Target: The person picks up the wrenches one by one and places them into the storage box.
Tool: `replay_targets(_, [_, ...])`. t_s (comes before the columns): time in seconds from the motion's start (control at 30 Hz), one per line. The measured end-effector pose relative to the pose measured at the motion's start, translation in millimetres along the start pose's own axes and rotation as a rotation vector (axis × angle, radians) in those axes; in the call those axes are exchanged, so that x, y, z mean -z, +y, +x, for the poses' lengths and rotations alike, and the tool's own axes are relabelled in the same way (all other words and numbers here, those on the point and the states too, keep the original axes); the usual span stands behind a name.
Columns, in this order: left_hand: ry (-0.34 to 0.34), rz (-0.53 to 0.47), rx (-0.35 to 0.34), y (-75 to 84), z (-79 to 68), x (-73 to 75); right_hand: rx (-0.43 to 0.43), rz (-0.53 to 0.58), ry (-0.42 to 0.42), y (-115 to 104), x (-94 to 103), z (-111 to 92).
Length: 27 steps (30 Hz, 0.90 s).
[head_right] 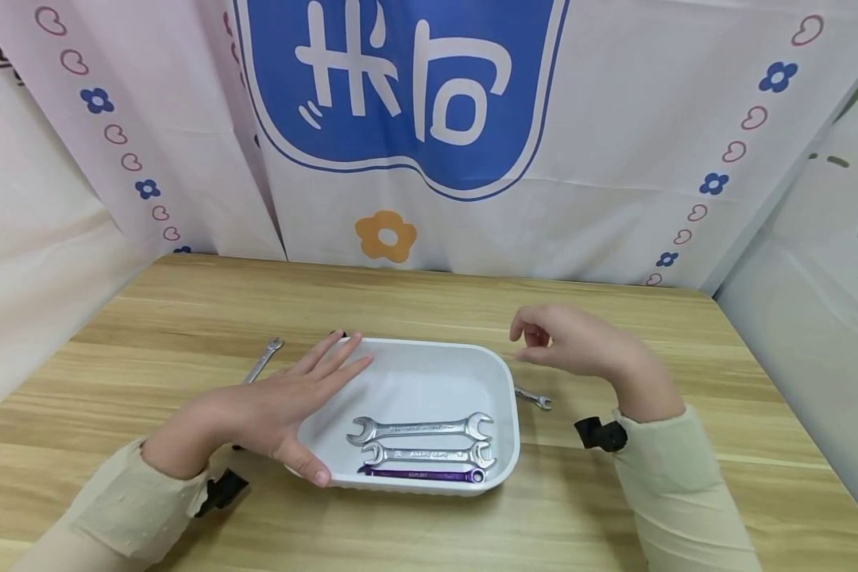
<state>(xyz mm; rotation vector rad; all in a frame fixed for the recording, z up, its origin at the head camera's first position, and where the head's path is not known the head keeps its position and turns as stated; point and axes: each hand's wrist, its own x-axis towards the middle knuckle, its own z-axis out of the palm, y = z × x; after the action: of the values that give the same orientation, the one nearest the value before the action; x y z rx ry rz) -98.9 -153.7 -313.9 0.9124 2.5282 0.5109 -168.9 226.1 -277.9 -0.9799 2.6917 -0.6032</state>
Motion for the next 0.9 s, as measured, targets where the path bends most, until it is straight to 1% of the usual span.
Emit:
replay_targets(0.13, [0.002,0.002,0.012,0.0,-0.1,-0.2,-0.04,0.016,-0.051,10.9,-2.9,2.6])
replay_targets(0.27, [0.005,0.004,0.014,-0.4,-0.1,-0.3,-0.072,0.028,-0.132,21.8,-9.0,5.9])
replay_targets(0.4, [0.006,0.004,0.012,-0.9,0.1,-0.5,-0.11,0.088,-0.223,30.5,-15.5,8.5])
replay_targets(0.47, [0.005,0.005,0.009,-1.1,0.2,-0.6,-0.134,0.114,-0.256,32.8,-17.8,9.6])
replay_targets(0.7, [0.004,0.009,0.007,-1.2,0.2,-0.6,-0.187,0.146,-0.321,37.4,-25.7,13.3])
replay_targets(0.9, [0.004,0.013,0.002,-1.2,0.1,-0.4,-0.222,0.156,-0.349,37.0,-30.9,14.6])
